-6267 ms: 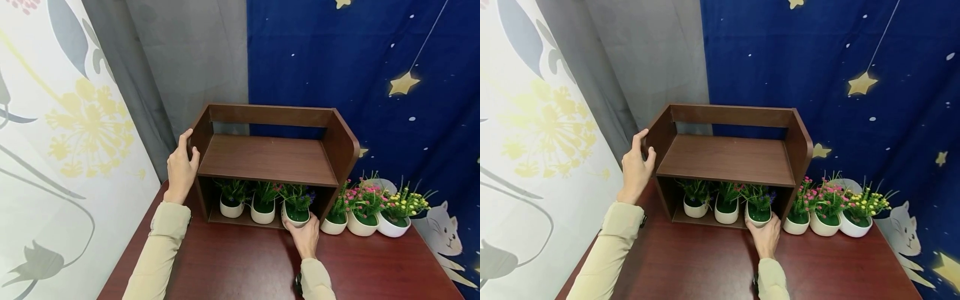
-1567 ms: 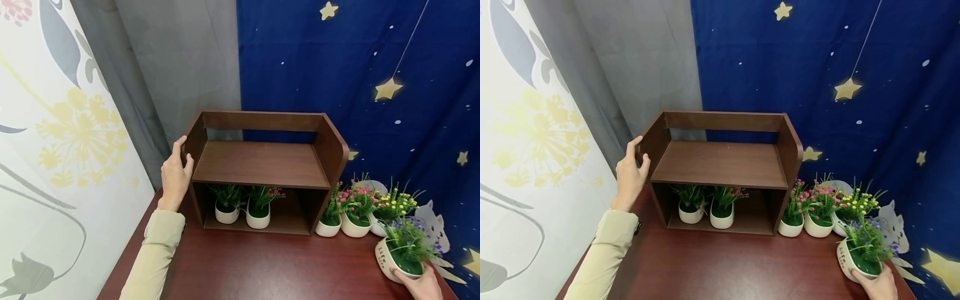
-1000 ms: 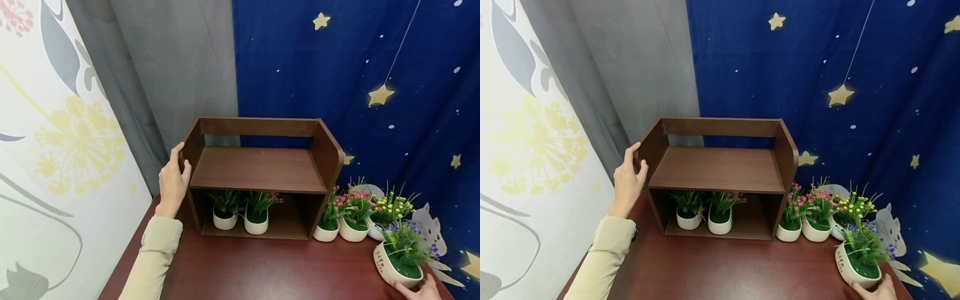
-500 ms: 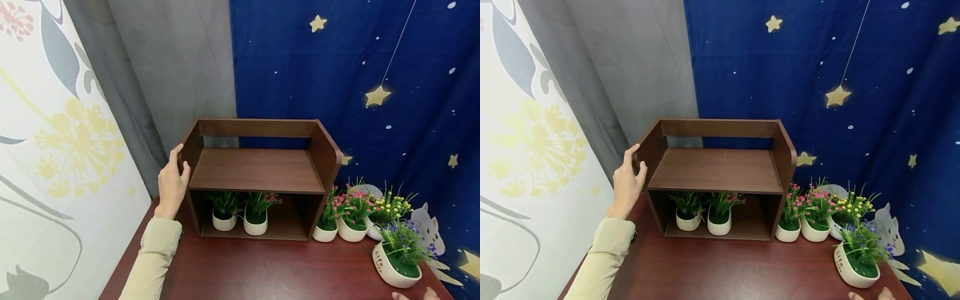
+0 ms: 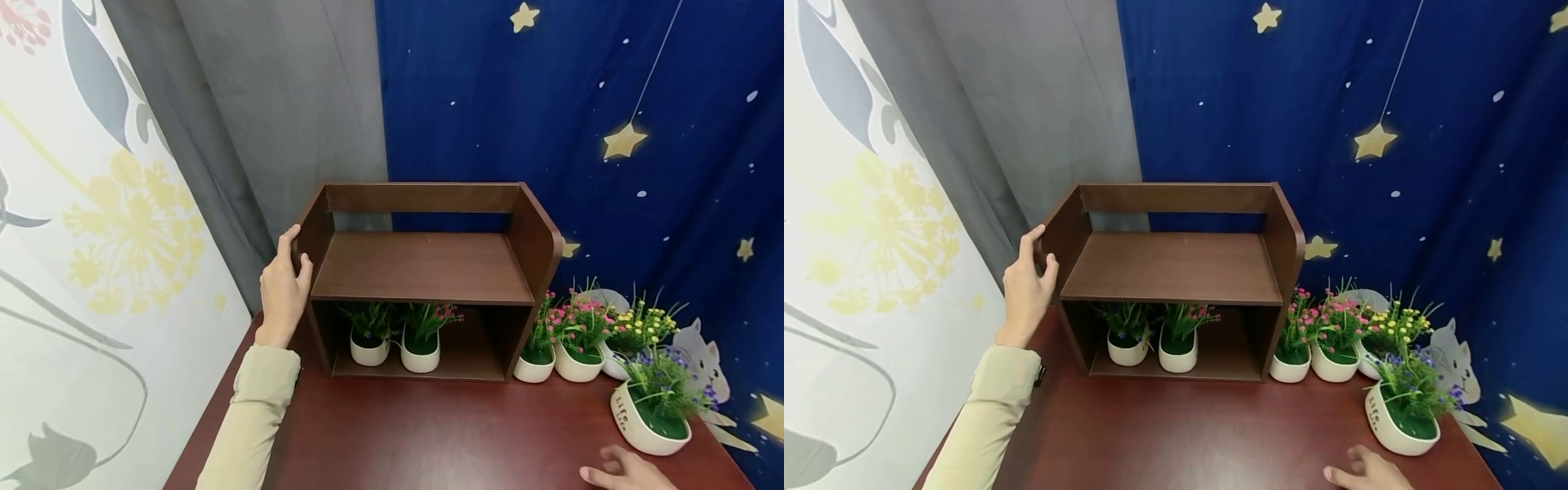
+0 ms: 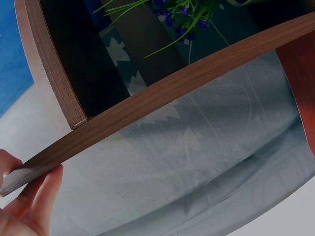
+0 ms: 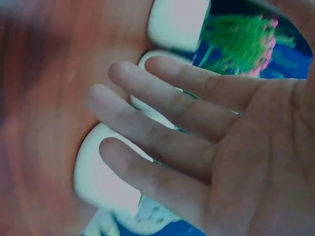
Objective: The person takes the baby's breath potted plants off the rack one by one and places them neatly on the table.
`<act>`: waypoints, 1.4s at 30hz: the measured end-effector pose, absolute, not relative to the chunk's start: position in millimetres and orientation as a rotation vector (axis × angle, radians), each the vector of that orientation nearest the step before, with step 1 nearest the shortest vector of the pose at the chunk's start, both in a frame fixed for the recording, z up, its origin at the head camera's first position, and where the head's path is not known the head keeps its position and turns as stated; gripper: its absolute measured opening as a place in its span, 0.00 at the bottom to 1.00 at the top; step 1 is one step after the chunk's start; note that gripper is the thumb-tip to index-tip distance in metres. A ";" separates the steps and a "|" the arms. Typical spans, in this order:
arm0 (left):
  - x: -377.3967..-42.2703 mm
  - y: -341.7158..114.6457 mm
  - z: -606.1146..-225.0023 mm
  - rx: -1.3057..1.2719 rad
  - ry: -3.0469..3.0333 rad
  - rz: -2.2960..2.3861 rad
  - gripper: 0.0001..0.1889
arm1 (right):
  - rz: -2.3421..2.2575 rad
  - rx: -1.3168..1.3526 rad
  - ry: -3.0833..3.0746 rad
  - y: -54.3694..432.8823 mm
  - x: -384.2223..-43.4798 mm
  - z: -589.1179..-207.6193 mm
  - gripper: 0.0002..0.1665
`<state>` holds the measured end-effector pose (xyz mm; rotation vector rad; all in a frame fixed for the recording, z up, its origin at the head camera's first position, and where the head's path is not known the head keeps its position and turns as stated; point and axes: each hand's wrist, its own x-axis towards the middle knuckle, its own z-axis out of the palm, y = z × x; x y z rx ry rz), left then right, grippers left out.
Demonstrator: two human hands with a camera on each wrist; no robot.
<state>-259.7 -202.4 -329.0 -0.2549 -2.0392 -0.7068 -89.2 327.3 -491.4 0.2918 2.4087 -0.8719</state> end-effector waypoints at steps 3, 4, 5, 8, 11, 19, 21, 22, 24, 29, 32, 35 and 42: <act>-260.2 -202.7 -327.9 -0.256 -2.033 -0.707 0.24 | -0.910 0.141 2.486 308.4 -97.6 -479.8 0.39; -260.2 -202.9 -328.1 -0.256 -2.032 -0.707 0.24 | -0.942 0.098 2.501 301.9 -100.0 -477.3 0.37; -260.2 -203.0 -328.3 -0.255 -2.032 -0.708 0.24 | -0.971 0.056 2.520 295.8 -102.2 -475.5 0.35; -260.4 -203.1 -328.6 -0.255 -2.028 -0.707 0.24 | -1.028 -0.041 2.561 277.5 -108.1 -470.1 0.32; -261.0 -202.5 -328.1 -0.255 -2.028 -0.709 0.24 | -1.085 -0.149 2.603 259.5 -113.7 -466.0 0.29; -261.0 -202.4 -326.9 -0.251 -2.029 -0.723 0.24 | -1.189 -0.353 2.712 208.8 -138.6 -462.3 0.27; -261.3 -202.4 -326.8 -0.251 -2.033 -0.723 0.24 | -1.205 -0.346 2.742 195.2 -146.3 -464.5 0.29; -261.7 -202.5 -326.8 -0.250 -2.035 -0.721 0.24 | -1.215 -0.333 2.751 188.3 -150.2 -466.2 0.30; -262.3 -202.3 -326.4 -0.249 -2.035 -0.719 0.24 | -1.242 -0.305 2.762 175.1 -157.0 -471.2 0.34; -262.6 -202.0 -326.4 -0.246 -2.035 -0.723 0.24 | -1.298 -0.240 2.769 149.8 -171.2 -486.3 0.42; -261.5 -201.9 -327.5 -0.247 -2.042 -0.727 0.24 | -1.301 -0.211 2.805 140.4 -178.3 -496.3 0.46; -260.5 -201.6 -328.3 -0.245 -2.043 -0.728 0.24 | -1.294 -0.188 2.849 133.2 -186.6 -504.1 0.50; -260.3 -201.6 -329.3 -0.247 -2.034 -0.726 0.24 | -1.336 -0.120 2.928 111.8 -207.8 -518.1 0.58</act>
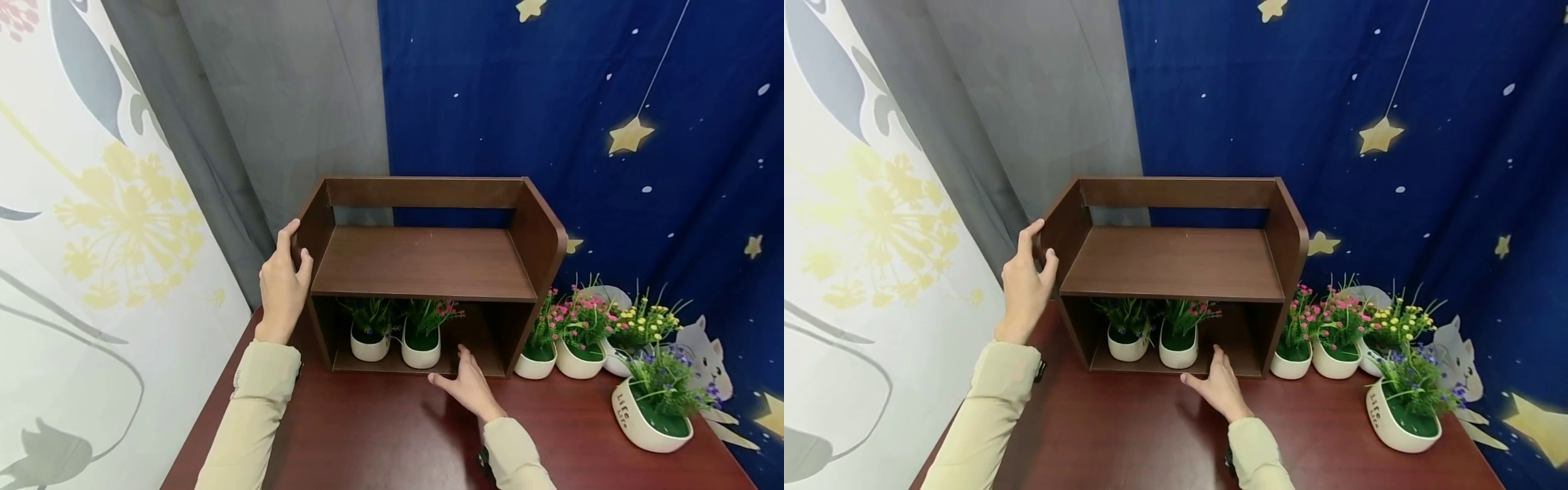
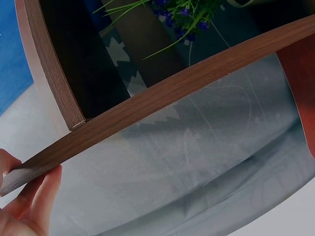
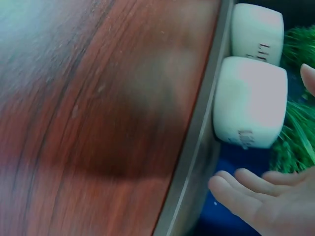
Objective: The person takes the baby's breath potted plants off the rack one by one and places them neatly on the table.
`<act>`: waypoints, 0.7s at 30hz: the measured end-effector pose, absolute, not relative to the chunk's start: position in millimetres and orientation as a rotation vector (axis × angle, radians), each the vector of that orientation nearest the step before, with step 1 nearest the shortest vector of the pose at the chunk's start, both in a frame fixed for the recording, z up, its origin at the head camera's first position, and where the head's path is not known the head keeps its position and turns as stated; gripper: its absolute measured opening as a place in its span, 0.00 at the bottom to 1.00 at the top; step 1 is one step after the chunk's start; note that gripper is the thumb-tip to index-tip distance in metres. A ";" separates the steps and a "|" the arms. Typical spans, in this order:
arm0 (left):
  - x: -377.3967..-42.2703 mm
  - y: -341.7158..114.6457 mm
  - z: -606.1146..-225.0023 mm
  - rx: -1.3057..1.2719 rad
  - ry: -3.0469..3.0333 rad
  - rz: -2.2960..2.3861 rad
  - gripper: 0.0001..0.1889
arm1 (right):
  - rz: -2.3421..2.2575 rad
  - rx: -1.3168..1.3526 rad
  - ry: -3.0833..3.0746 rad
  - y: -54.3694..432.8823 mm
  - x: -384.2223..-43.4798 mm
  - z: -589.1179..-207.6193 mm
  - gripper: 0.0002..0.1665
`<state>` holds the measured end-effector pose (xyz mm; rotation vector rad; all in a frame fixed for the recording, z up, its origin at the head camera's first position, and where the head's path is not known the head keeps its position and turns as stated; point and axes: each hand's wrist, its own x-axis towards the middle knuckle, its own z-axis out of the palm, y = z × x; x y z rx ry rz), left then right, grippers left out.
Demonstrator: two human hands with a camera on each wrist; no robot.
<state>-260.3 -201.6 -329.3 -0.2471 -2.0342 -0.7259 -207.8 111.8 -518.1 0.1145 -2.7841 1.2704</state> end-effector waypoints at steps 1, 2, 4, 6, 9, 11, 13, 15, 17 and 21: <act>-260.5 -201.8 -329.6 -0.247 -2.033 -0.727 0.24 | 1.272 0.097 -2.775 108.4 -210.6 -519.3 0.59; -260.6 -201.8 -329.7 -0.245 -2.032 -0.727 0.24 | 1.282 0.082 -2.761 104.9 -213.2 -520.2 0.59; -261.2 -201.8 -329.8 -0.243 -2.033 -0.729 0.24 | 1.298 0.051 -2.740 98.2 -218.4 -522.1 0.59; -261.8 -201.9 -330.5 -0.242 -2.039 -0.730 0.24 | 1.320 0.029 -2.721 92.1 -222.5 -523.3 0.59; -262.2 -201.4 -330.2 -0.243 -2.039 -0.730 0.24 | 1.332 0.011 -2.702 84.5 -228.2 -524.7 0.59; -262.1 -201.3 -330.2 -0.246 -2.034 -0.731 0.24 | 1.342 0.004 -2.688 80.2 -231.2 -526.3 0.60; -261.8 -201.1 -330.0 -0.247 -2.029 -0.730 0.24 | 1.347 -0.005 -2.681 76.7 -233.5 -528.7 0.61; -261.4 -200.9 -329.9 -0.251 -2.028 -0.730 0.24 | 1.350 -0.020 -2.668 73.5 -235.1 -531.9 0.62; -260.8 -200.8 -329.9 -0.252 -2.031 -0.730 0.24 | 1.349 -0.030 -2.652 70.4 -236.1 -534.8 0.63; -260.4 -200.8 -329.4 -0.251 -2.025 -0.728 0.24 | 1.329 -0.046 -2.633 62.9 -237.4 -537.7 0.64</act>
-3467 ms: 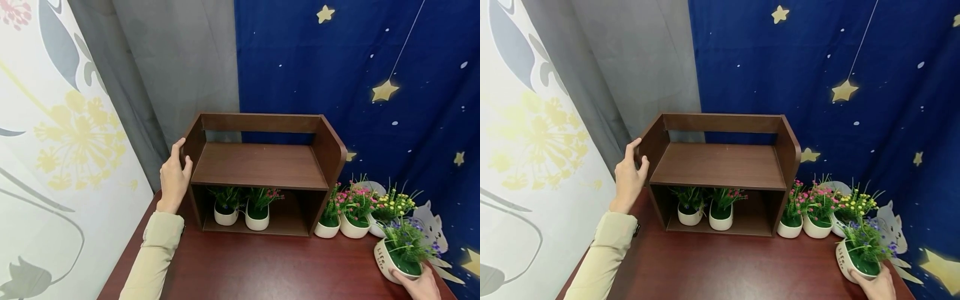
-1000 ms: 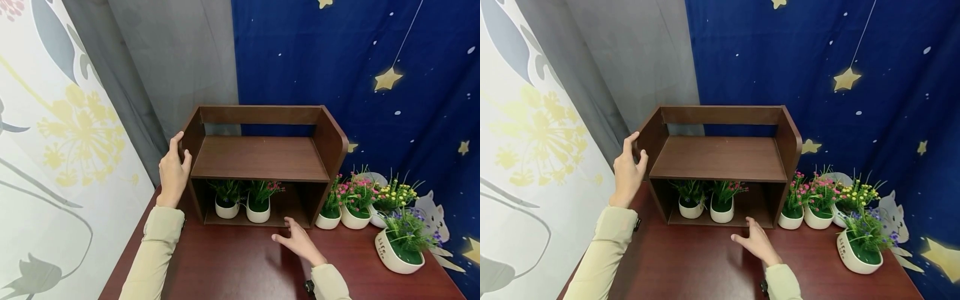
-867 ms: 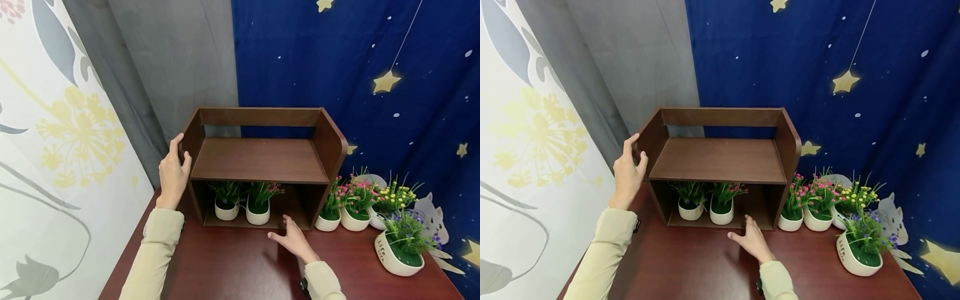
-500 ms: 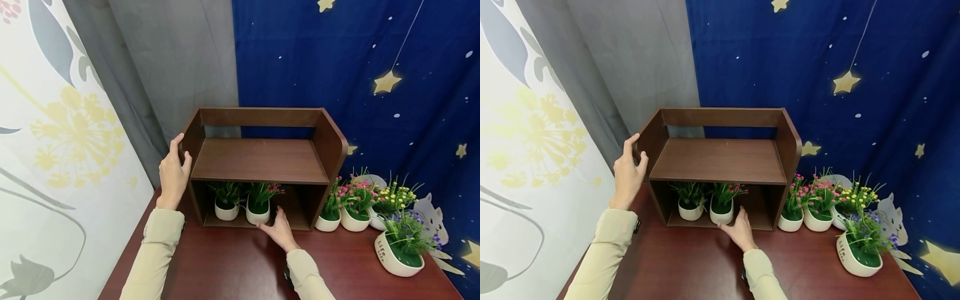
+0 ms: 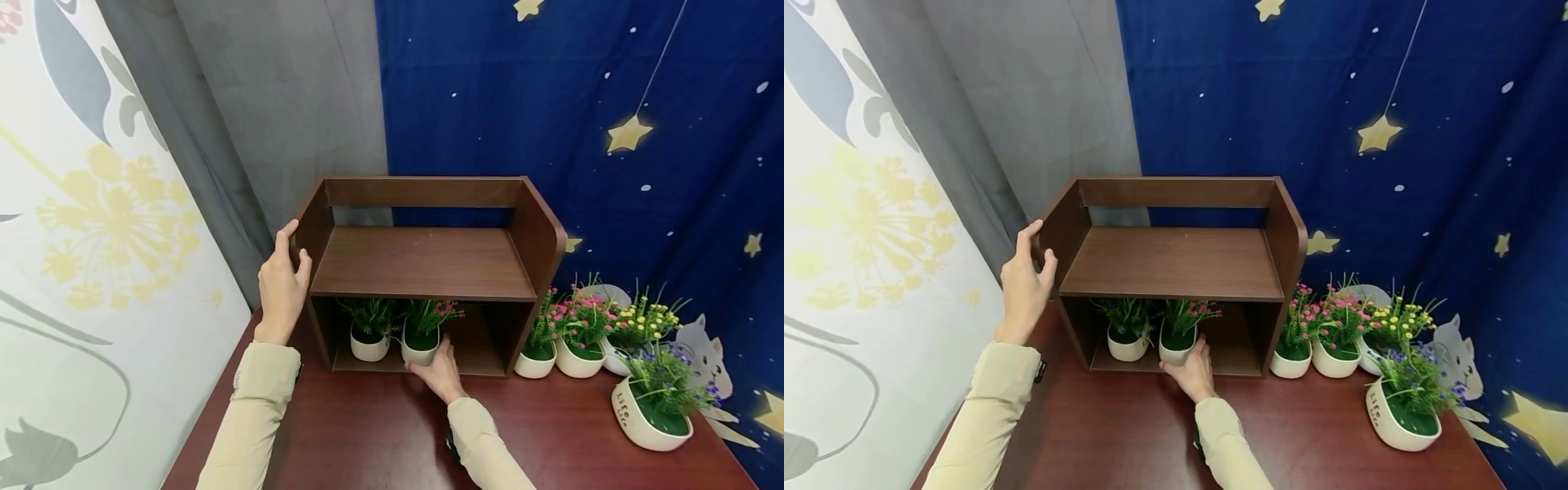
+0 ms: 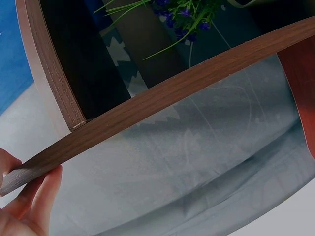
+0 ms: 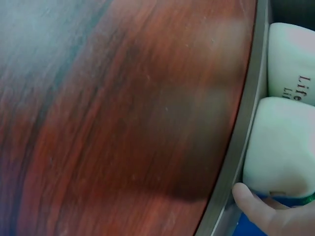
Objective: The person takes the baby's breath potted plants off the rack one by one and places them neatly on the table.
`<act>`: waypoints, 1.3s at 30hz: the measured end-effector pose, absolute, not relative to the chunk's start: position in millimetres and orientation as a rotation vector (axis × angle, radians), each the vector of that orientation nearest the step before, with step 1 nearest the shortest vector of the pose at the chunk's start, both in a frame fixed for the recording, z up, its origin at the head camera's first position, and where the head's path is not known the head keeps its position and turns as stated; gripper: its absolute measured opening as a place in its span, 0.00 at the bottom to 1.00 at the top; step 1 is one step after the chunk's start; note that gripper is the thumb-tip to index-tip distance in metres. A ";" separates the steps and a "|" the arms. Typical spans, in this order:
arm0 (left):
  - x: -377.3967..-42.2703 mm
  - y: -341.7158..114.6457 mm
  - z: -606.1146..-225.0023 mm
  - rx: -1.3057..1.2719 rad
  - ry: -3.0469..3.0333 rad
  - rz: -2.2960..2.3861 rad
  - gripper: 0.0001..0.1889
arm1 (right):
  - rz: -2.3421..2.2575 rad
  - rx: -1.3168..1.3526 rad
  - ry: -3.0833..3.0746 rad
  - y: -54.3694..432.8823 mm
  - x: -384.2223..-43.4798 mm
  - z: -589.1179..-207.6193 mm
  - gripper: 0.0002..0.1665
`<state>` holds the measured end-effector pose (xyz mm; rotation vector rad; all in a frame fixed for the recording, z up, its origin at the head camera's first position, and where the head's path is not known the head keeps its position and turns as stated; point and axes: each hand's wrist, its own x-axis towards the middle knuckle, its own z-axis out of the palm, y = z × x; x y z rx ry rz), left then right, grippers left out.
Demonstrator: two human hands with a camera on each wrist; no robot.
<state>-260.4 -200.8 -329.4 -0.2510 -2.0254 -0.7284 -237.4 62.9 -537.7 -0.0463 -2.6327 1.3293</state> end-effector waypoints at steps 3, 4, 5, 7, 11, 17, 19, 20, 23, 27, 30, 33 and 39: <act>-260.4 -201.7 -328.7 -0.249 -2.022 -0.725 0.24 | 1.291 -0.092 -2.641 56.3 -239.5 -537.9 0.66; -260.4 -202.1 -328.4 -0.248 -2.022 -0.723 0.24 | 1.265 -0.112 -2.642 54.1 -240.6 -538.3 0.67; -260.3 -202.4 -328.2 -0.246 -2.022 -0.721 0.24 | 1.238 -0.132 -2.643 51.9 -241.8 -538.8 0.67; -259.5 -203.1 -327.9 -0.239 -2.024 -0.719 0.24 | 1.192 -0.172 -2.639 47.7 -243.3 -539.2 0.68; -257.9 -204.8 -328.7 -0.232 -2.030 -0.716 0.24 | 1.159 -0.212 -2.609 41.5 -243.9 -539.0 0.66; -258.1 -206.2 -328.8 -0.241 -2.030 -0.714 0.24 | 1.161 -0.211 -2.571 39.9 -246.0 -542.1 0.62; -257.9 -206.4 -328.8 -0.238 -2.029 -0.714 0.24 | 1.170 -0.204 -2.563 39.2 -246.9 -542.5 0.62; -257.8 -206.3 -328.4 -0.236 -2.030 -0.715 0.24 | 1.180 -0.203 -2.563 38.7 -246.7 -541.8 0.63; -257.7 -205.0 -327.7 -0.232 -2.039 -0.724 0.24 | 1.200 -0.227 -2.581 37.2 -246.8 -539.9 0.65; -257.7 -201.9 -326.5 -0.237 -2.058 -0.741 0.25 | 1.192 -0.279 -2.607 36.9 -247.5 -538.2 0.67; -257.5 -200.6 -326.6 -0.240 -2.061 -0.744 0.25 | 1.168 -0.296 -2.608 37.6 -248.8 -539.7 0.66; -257.8 -200.4 -327.0 -0.239 -2.060 -0.739 0.25 | 1.141 -0.294 -2.591 38.3 -250.2 -541.9 0.62; -257.9 -201.5 -327.1 -0.255 -2.051 -0.730 0.24 | 1.107 -0.269 -2.579 41.2 -251.8 -542.7 0.57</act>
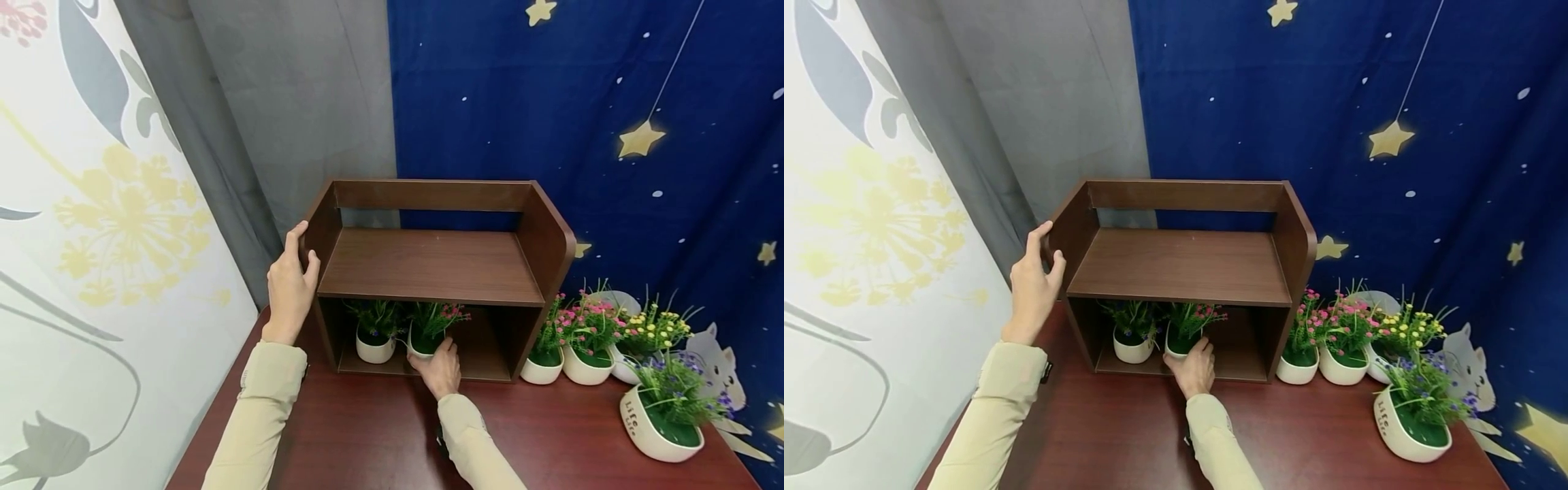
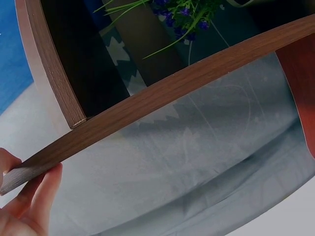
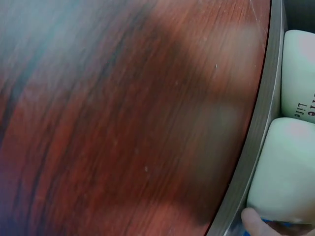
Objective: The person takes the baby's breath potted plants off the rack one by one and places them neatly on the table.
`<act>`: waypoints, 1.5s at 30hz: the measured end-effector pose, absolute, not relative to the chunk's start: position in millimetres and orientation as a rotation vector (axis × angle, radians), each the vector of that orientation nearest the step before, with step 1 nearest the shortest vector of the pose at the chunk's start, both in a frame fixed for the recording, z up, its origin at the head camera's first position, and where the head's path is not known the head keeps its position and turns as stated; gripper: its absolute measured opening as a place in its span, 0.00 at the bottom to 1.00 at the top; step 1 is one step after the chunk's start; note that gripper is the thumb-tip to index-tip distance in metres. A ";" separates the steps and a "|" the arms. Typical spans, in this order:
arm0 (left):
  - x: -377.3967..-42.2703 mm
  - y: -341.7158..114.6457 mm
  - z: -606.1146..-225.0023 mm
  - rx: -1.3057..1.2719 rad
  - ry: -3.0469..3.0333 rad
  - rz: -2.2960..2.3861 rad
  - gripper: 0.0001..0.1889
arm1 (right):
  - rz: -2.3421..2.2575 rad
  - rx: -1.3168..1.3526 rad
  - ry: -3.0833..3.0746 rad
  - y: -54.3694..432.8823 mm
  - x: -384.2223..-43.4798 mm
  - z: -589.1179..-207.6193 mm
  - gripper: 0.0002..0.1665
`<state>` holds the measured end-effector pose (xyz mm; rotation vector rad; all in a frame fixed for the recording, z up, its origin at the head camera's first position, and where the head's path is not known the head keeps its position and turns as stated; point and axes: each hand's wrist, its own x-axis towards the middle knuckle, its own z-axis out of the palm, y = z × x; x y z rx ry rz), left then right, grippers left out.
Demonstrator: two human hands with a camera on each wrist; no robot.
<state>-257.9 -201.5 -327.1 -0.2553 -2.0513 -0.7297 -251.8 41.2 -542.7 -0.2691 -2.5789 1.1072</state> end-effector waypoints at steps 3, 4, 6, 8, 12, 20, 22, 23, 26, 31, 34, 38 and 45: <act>-257.7 -200.5 -326.6 -0.261 -2.044 -0.732 0.25 | 1.123 -0.241 -2.579 45.6 -250.3 -541.0 0.56; -257.8 -200.1 -326.4 -0.262 -2.044 -0.733 0.25 | 1.127 -0.233 -2.581 47.2 -249.4 -540.4 0.55; -257.9 -199.3 -326.2 -0.264 -2.048 -0.735 0.25 | 1.126 -0.222 -2.586 50.8 -246.9 -539.8 0.54; -258.6 -198.4 -325.9 -0.266 -2.053 -0.737 0.25 | 1.112 -0.211 -2.590 54.9 -243.7 -540.2 0.53; -258.7 -197.2 -326.4 -0.264 -2.051 -0.739 0.25 | 1.100 -0.175 -2.587 62.8 -234.0 -540.3 0.54; -259.1 -198.9 -326.7 -0.256 -2.046 -0.741 0.25 | 1.124 -0.113 -2.594 73.7 -212.9 -535.9 0.58; -258.9 -200.6 -327.2 -0.251 -2.045 -0.738 0.25 | 1.135 -0.103 -2.604 75.0 -207.4 -532.7 0.58; -258.7 -201.4 -327.5 -0.248 -2.046 -0.735 0.25 | 1.139 -0.095 -2.607 75.4 -204.6 -531.1 0.58; -258.3 -203.5 -327.8 -0.246 -2.040 -0.728 0.25 | 1.144 -0.080 -2.609 76.3 -196.1 -527.3 0.58; -258.4 -203.0 -328.1 -0.246 -2.046 -0.728 0.24 | 1.124 -0.054 -2.620 80.9 -180.1 -524.3 0.58; -258.9 -202.3 -328.4 -0.247 -2.049 -0.730 0.25 | 1.103 -0.038 -2.626 85.4 -169.3 -522.5 0.57; -259.5 -201.9 -327.7 -0.250 -2.042 -0.727 0.24 | 1.085 -0.033 -2.610 90.6 -157.4 -520.0 0.58; -257.8 -201.3 -327.5 -0.243 -2.042 -0.733 0.24 | 1.065 -0.021 -2.589 98.3 -141.3 -515.3 0.59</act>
